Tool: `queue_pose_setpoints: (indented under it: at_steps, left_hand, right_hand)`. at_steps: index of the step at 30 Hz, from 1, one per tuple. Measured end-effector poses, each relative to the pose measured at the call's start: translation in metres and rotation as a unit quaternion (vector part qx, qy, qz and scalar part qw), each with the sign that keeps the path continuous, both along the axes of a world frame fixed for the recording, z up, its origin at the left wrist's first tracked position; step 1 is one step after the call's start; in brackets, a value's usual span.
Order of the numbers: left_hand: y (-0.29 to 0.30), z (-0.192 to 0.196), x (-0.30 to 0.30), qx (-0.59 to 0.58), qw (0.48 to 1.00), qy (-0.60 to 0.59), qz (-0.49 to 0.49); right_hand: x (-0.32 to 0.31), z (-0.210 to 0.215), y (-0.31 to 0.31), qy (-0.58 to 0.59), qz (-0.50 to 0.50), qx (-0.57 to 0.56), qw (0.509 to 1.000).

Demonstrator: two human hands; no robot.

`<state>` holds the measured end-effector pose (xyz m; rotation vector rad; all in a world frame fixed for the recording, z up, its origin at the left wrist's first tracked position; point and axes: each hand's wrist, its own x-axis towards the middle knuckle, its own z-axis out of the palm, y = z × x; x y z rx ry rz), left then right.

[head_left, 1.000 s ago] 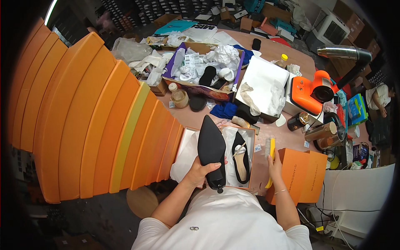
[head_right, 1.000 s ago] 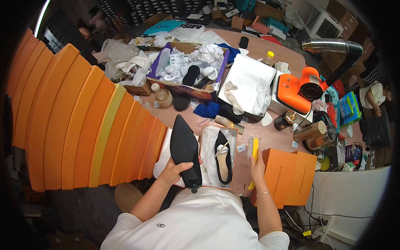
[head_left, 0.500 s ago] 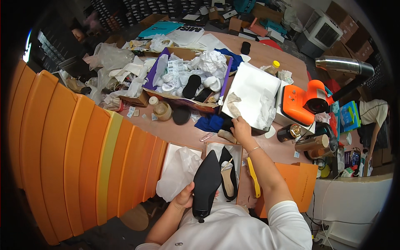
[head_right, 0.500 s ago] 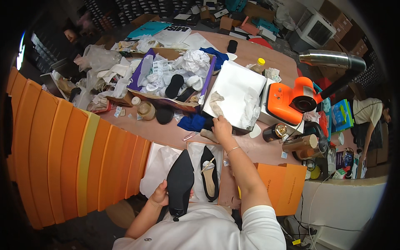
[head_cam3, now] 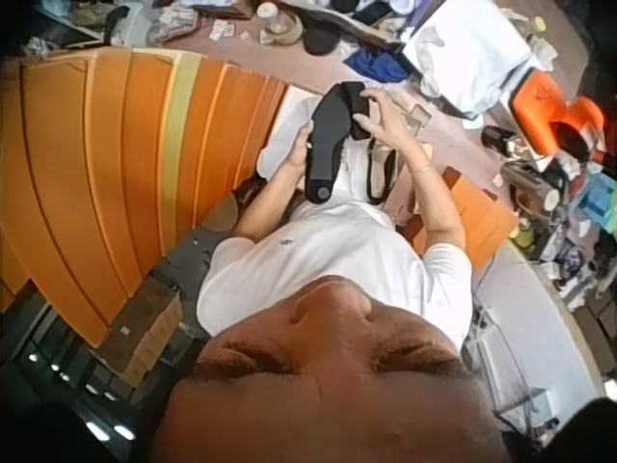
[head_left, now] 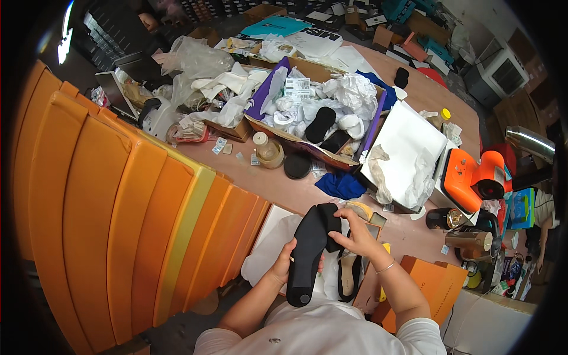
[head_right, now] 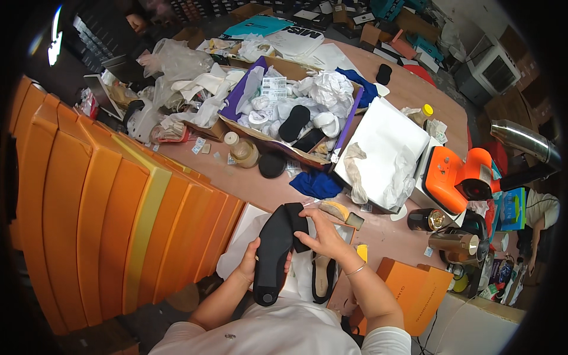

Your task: The recorder inspects a pair of black high-heeled shoes, cleans them with a brush and cloth, and then prepares them for packaging.

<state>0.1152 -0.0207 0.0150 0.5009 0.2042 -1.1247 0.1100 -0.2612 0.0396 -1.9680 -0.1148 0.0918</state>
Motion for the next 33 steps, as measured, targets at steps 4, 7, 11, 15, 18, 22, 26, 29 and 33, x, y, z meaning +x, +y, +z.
queue_pose_setpoints:
  at_steps: [4,7,11,15,18,22,26,29,33]
  left_hand:
    - [0.010,0.000,0.005,0.021,0.999,-0.032,0.024]
    - [0.015,0.002,0.013,0.054,0.994,0.005,0.096]
    - [0.022,0.002,0.022,0.108,0.985,0.023,0.132]
    - [0.029,0.004,0.021,0.115,0.986,-0.023,0.117]
    - [0.031,0.014,0.019,0.151,0.981,-0.068,0.099]
    - [0.047,0.011,0.011,0.134,0.983,-0.067,0.111]
    - [0.041,0.036,-0.009,0.246,0.966,-0.042,0.060]
    - [0.039,0.012,-0.031,0.076,0.993,-0.081,-0.029]
    - [0.027,0.014,-0.064,0.194,0.976,-0.097,-0.007]
  right_hand:
    - [0.023,-0.021,0.012,0.148,0.047,0.291,0.944]
    - [0.036,-0.028,0.039,0.121,0.054,0.223,0.966]
    - [0.091,-0.038,0.050,-0.084,-0.044,0.022,0.995]
    - [0.158,-0.068,0.054,-0.170,-0.050,-0.310,0.934]
    - [0.176,-0.101,0.051,-0.174,0.018,-0.470,0.865]
    - [0.128,-0.033,0.065,-0.145,-0.060,-0.119,0.980]
    - [-0.003,0.051,0.081,-0.300,0.244,-0.131,0.913]
    - [-0.007,0.029,0.062,-0.209,0.038,-0.175,0.961]
    - [-0.086,0.063,0.089,-0.257,0.058,-0.107,0.959]
